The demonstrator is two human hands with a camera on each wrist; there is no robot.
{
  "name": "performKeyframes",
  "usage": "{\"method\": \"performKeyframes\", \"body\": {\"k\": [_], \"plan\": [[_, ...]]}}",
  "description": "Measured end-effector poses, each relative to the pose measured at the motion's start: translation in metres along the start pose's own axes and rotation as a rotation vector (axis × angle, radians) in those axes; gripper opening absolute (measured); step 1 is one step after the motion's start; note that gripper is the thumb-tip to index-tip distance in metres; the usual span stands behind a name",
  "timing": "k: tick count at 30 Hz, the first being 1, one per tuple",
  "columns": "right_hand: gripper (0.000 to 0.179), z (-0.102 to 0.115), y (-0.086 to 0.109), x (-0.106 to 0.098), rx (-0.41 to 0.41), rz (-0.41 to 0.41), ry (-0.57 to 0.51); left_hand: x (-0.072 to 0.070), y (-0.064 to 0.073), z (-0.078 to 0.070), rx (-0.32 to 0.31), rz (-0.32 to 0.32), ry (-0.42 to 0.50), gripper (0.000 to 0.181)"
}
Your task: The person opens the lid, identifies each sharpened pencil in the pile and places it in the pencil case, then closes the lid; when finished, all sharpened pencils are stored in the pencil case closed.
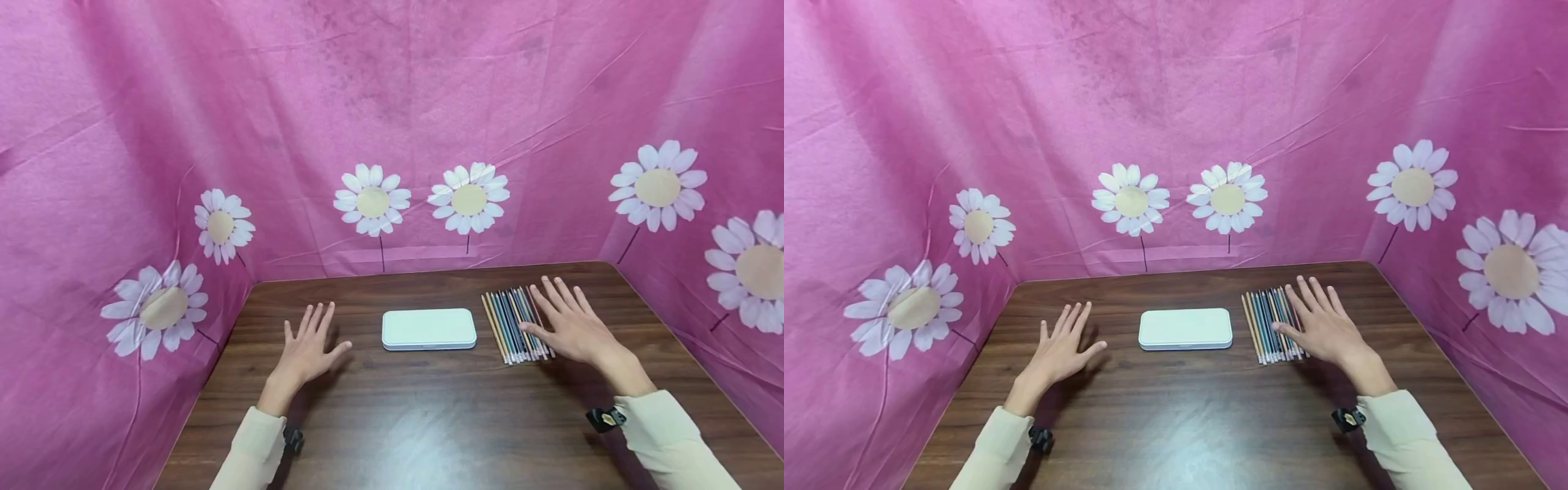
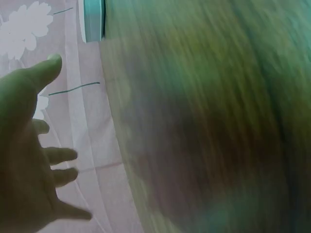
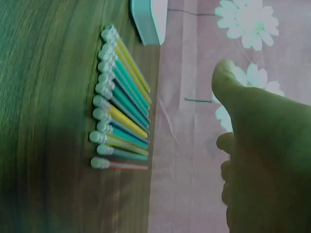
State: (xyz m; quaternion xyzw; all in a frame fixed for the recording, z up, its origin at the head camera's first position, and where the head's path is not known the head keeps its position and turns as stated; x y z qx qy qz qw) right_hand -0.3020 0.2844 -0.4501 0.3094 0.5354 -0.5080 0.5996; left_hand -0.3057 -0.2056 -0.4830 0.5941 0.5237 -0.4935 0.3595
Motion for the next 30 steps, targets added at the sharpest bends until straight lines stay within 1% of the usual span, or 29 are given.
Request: {"method": "performKeyframes", "body": {"k": [3,7,9,14,18,21,26,30], "plan": [[0.082,0.012,-0.005,-0.005,-0.029,-0.018,-0.034,-0.004,-0.002,-0.01,0.045,-0.053,0.046,0.088],[0.073,0.031,-0.015,-0.009,-0.023,-0.016,-0.048,-0.004,-0.007,-0.028,0.105,-0.106,0.111,0.07],[0.068,0.042,-0.022,-0.01,-0.032,-0.023,-0.044,-0.001,-0.01,-0.038,0.125,-0.112,0.128,0.063],[0.055,0.071,-0.038,-0.01,-0.12,-0.054,-0.026,0.007,-0.021,-0.064,0.189,-0.109,0.134,0.054],[0.048,0.091,-0.051,-0.001,-0.189,-0.039,-0.027,0.015,-0.029,-0.084,0.243,-0.098,0.119,0.055],[0.046,0.103,-0.06,0.012,-0.242,0.005,-0.032,0.023,-0.035,-0.096,0.275,-0.072,0.105,0.058],[0.046,0.12,-0.072,0.036,-0.268,0.104,-0.046,0.035,-0.042,-0.113,0.324,-0.032,0.069,0.066],[0.049,0.134,-0.08,0.052,-0.306,0.133,-0.05,0.042,-0.048,-0.122,0.357,-0.01,0.011,0.073]]}}
Point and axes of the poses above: each hand's wrist, its own y-axis away from the middle knuckle, its own x-axis out of the palm, z = x × y, the point moved 8 cm from there along -y, towards the middle knuckle, and after that the axes turned 2 degrees about -z, right-handed, at the moved point
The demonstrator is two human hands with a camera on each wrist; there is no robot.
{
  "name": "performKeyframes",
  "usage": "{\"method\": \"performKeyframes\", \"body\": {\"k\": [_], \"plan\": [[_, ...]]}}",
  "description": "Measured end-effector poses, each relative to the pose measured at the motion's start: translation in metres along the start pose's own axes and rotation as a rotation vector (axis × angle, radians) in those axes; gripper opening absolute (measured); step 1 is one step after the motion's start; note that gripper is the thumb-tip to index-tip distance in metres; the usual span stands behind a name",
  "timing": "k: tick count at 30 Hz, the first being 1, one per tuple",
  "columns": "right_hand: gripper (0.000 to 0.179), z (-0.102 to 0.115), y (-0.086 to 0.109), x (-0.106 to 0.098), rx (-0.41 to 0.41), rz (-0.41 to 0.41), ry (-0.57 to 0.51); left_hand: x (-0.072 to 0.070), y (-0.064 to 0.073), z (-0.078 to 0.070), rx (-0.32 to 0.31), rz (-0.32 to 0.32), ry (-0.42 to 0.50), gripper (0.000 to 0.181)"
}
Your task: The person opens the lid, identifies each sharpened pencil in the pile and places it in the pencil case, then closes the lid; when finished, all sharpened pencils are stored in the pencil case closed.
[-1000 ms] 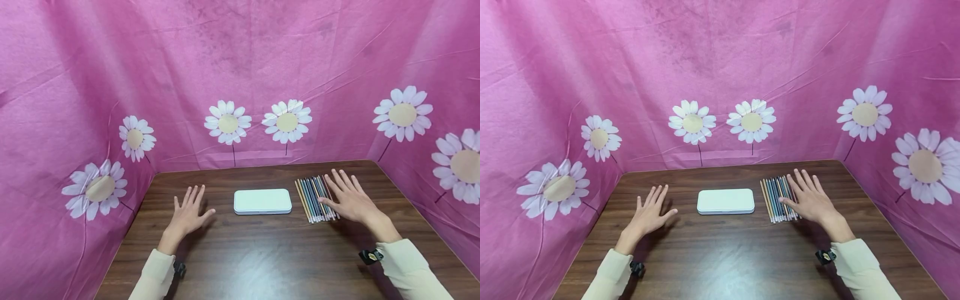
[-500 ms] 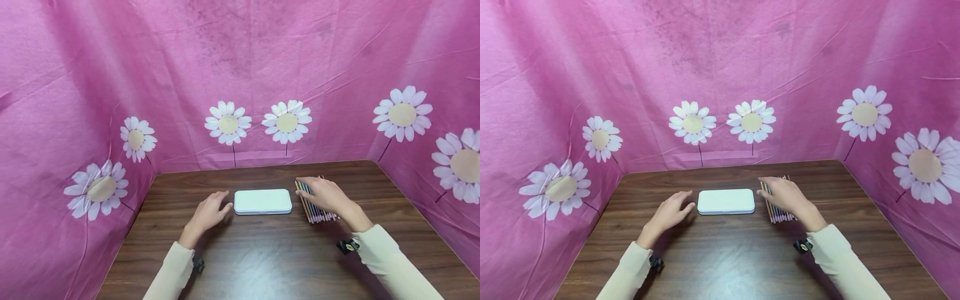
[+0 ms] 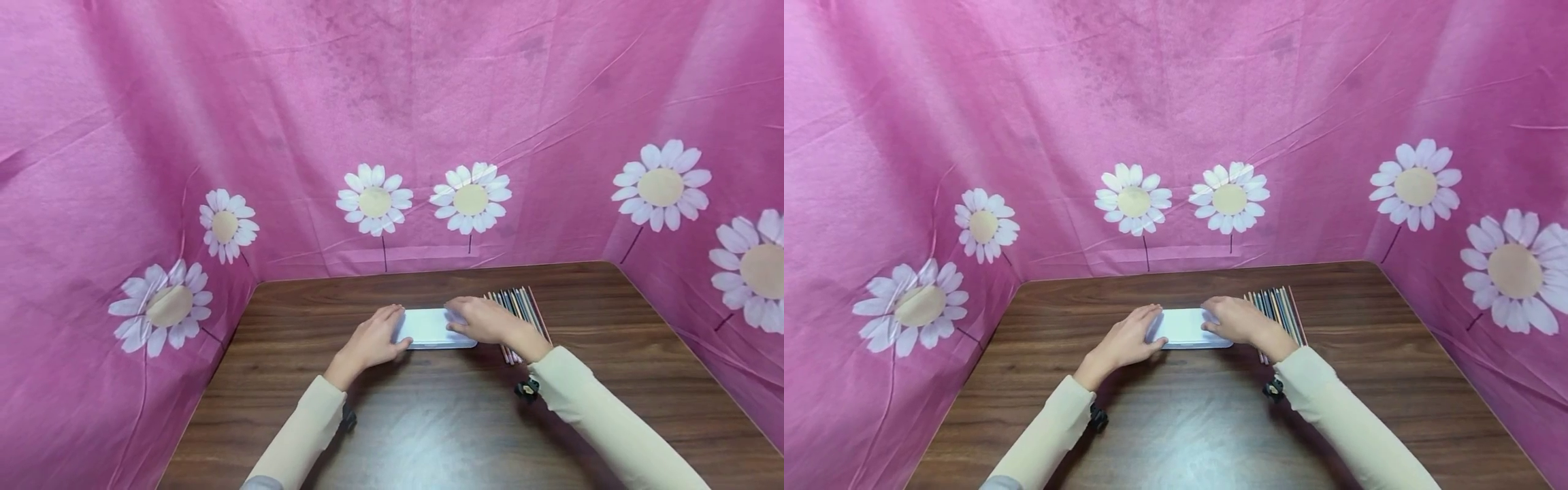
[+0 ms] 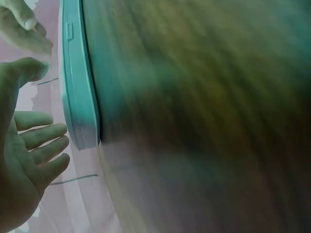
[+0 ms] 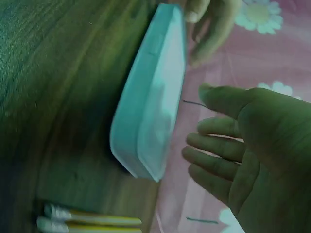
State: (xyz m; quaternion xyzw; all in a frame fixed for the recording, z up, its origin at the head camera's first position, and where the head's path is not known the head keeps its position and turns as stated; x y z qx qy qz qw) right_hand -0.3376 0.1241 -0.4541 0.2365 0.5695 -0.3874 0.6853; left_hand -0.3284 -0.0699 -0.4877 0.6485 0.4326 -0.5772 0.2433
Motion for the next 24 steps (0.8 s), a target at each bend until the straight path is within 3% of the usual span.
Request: {"method": "performKeyframes", "body": {"k": [6,10,16,24], "plan": [[0.066,0.007,-0.011,0.024,-0.011,0.112,0.032,0.013,-0.011,-0.008,0.06,0.068,-0.047,0.082],[0.08,0.008,-0.012,0.034,0.003,0.149,0.038,0.016,-0.015,-0.01,0.059,0.092,-0.053,0.084],[0.084,0.014,-0.012,0.037,-0.02,0.112,0.103,0.016,-0.016,-0.011,-0.004,0.112,-0.084,0.086],[0.081,0.025,-0.012,0.038,-0.117,0.039,0.208,0.014,-0.015,-0.018,0.044,0.073,-0.152,0.086]]}}
Point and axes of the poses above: each hand's wrist, its own y-axis away from the middle knuckle, its own x-axis out of the palm, z = x × y, the point moved 8 cm from there along -y, towards the middle knuckle, and after that the axes turned 2 degrees about -z, right-handed, at the moved point
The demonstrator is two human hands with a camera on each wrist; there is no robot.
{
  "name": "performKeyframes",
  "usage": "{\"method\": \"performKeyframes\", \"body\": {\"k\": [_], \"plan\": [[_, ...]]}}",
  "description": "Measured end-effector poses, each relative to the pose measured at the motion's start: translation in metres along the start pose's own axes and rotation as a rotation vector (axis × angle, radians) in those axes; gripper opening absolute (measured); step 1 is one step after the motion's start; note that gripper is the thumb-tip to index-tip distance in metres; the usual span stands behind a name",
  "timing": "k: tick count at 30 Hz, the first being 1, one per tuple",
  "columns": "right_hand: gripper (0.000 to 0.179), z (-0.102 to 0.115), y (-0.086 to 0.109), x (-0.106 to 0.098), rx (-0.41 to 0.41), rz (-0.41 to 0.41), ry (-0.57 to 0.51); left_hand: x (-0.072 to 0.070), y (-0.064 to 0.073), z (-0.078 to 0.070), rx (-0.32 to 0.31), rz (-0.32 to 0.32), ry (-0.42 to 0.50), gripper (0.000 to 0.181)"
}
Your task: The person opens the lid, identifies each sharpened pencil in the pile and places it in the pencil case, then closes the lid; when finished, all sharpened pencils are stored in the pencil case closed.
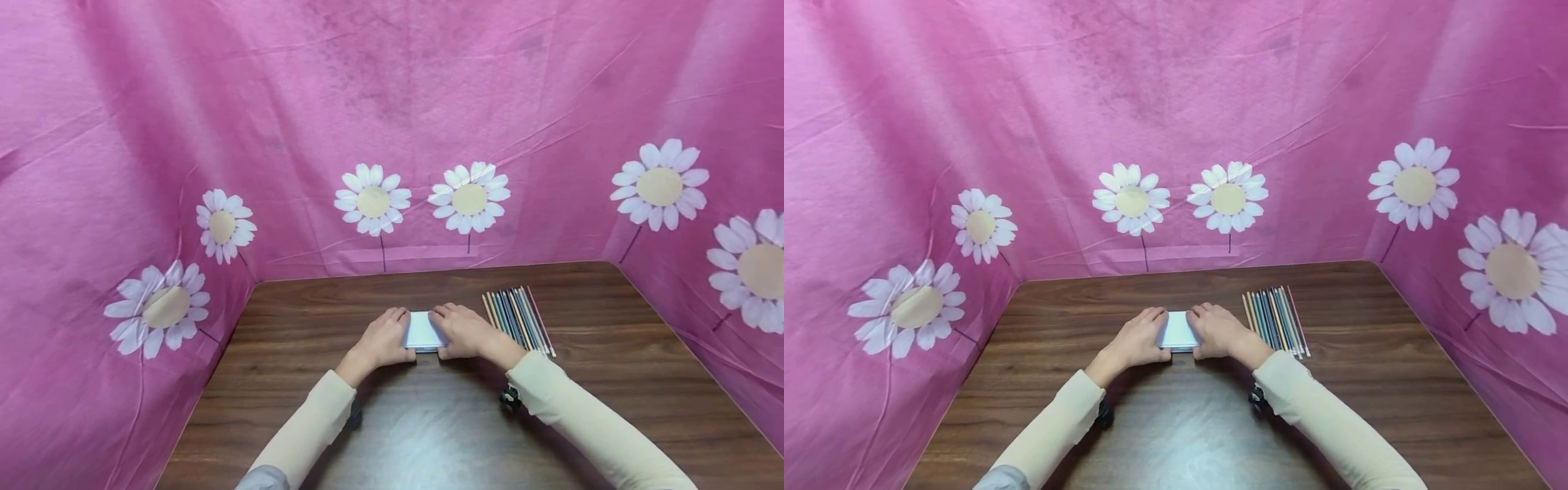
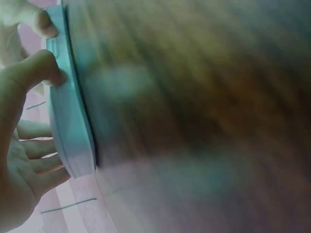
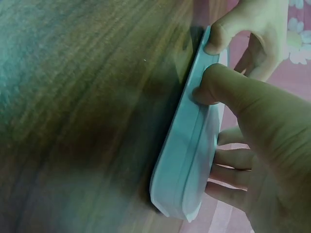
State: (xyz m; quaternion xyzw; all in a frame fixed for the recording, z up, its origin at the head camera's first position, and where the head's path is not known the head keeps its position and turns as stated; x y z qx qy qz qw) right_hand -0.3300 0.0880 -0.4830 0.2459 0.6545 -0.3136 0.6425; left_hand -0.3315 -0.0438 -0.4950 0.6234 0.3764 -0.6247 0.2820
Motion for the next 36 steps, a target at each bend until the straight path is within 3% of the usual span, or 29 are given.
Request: {"method": "performKeyframes", "body": {"k": [17,25,30,36], "plan": [[0.072,-0.005,-0.003,-0.006,-0.055,-0.106,0.055,-0.004,-0.006,-0.002,0.036,-0.023,-0.022,0.084],[0.071,-0.009,-0.002,-0.008,-0.017,-0.065,-0.016,-0.002,-0.003,0.0,0.033,-0.017,0.013,0.085],[0.066,-0.013,-0.003,-0.009,0.021,-0.014,-0.113,0.003,0.002,0.01,-0.012,0.006,0.149,0.09],[0.053,-0.022,-0.003,-0.017,0.065,-0.003,-0.241,0.003,0.014,0.035,-0.147,0.012,0.51,0.11]]}}
Point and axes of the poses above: each hand's wrist, its own y-axis away from the middle knuckle, its own x-axis out of the palm, z = x × y, the point moved 8 cm from there along -y, towards the middle knuckle, and after that the axes turned 2 degrees about -z, right-handed, at the moved point
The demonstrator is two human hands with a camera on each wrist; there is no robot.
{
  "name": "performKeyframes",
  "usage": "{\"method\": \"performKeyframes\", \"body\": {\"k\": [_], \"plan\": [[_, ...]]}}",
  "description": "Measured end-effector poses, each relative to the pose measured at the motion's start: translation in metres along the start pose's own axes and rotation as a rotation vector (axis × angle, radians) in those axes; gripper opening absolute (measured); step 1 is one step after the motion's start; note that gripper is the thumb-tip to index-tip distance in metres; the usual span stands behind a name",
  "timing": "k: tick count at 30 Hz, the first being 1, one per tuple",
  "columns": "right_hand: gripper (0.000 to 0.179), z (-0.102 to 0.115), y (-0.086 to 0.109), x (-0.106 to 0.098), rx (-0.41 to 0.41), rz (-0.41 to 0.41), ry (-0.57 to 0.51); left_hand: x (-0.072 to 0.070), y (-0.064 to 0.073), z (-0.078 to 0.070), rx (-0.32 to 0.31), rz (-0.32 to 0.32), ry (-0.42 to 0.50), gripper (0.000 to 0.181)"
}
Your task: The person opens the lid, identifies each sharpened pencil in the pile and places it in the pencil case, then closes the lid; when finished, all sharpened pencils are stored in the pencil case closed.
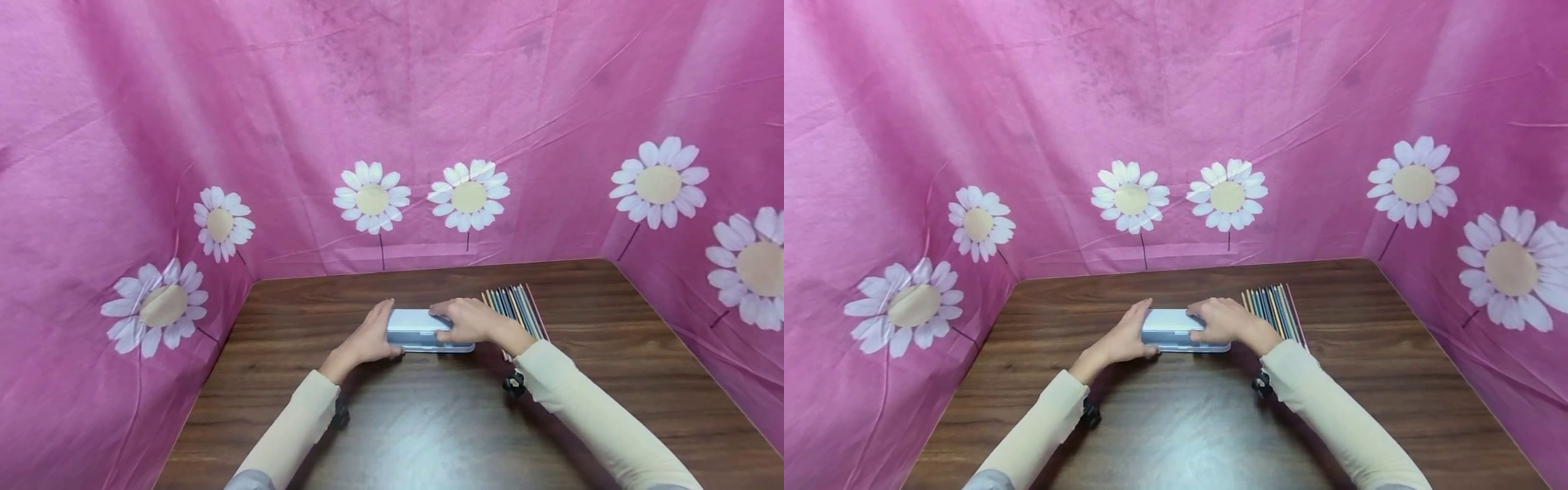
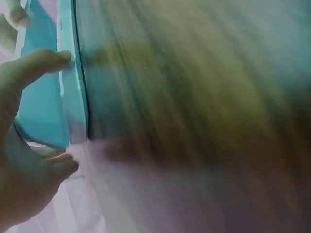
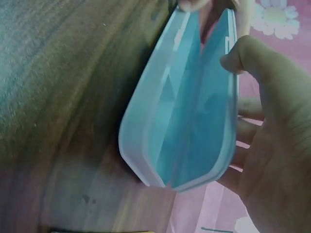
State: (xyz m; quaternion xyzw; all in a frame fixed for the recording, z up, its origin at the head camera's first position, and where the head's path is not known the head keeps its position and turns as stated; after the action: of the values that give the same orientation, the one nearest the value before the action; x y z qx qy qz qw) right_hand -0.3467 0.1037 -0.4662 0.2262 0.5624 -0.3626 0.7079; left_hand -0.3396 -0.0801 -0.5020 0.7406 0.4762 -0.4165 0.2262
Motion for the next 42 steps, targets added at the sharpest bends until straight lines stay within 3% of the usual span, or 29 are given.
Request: {"method": "performKeyframes", "body": {"k": [3,6,12,19,24,31,42], "plan": [[0.046,-0.005,0.0,-0.007,0.006,-0.027,-0.049,-0.003,0.006,0.01,-0.045,-0.032,0.152,0.112],[0.035,-0.009,0.0,-0.016,0.008,-0.072,-0.093,-0.004,0.011,0.015,-0.066,-0.057,0.221,0.107],[0.025,-0.029,-0.003,-0.035,0.052,-0.223,-0.172,-0.005,0.016,0.017,-0.069,-0.069,0.289,0.107],[0.017,-0.069,-0.005,-0.044,0.198,-0.404,-0.331,0.0,0.019,0.02,-0.091,-0.053,0.338,0.101],[0.013,-0.091,-0.008,-0.042,0.331,-0.502,-0.336,0.002,0.019,0.021,-0.091,-0.051,0.291,0.093],[0.016,-0.11,-0.014,-0.029,0.477,-0.5,-0.315,0.002,0.018,0.02,-0.096,-0.037,0.218,0.094],[0.022,-0.125,-0.021,-0.01,0.58,-0.423,-0.389,0.002,0.019,0.022,-0.092,-0.026,0.227,0.093]]}}
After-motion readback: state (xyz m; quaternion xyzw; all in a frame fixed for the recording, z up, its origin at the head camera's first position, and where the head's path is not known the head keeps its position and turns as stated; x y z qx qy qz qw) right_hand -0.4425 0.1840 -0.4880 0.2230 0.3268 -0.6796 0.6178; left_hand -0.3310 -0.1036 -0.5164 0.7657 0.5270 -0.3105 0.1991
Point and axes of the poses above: each hand's wrist, its own y-axis away from the middle knuckle, its own x-axis out of the palm, z = x × y, the point moved 8 cm from there along -y, towards the middle knuckle, and after that the axes turned 2 degrees about -z, right-handed, at the moved point
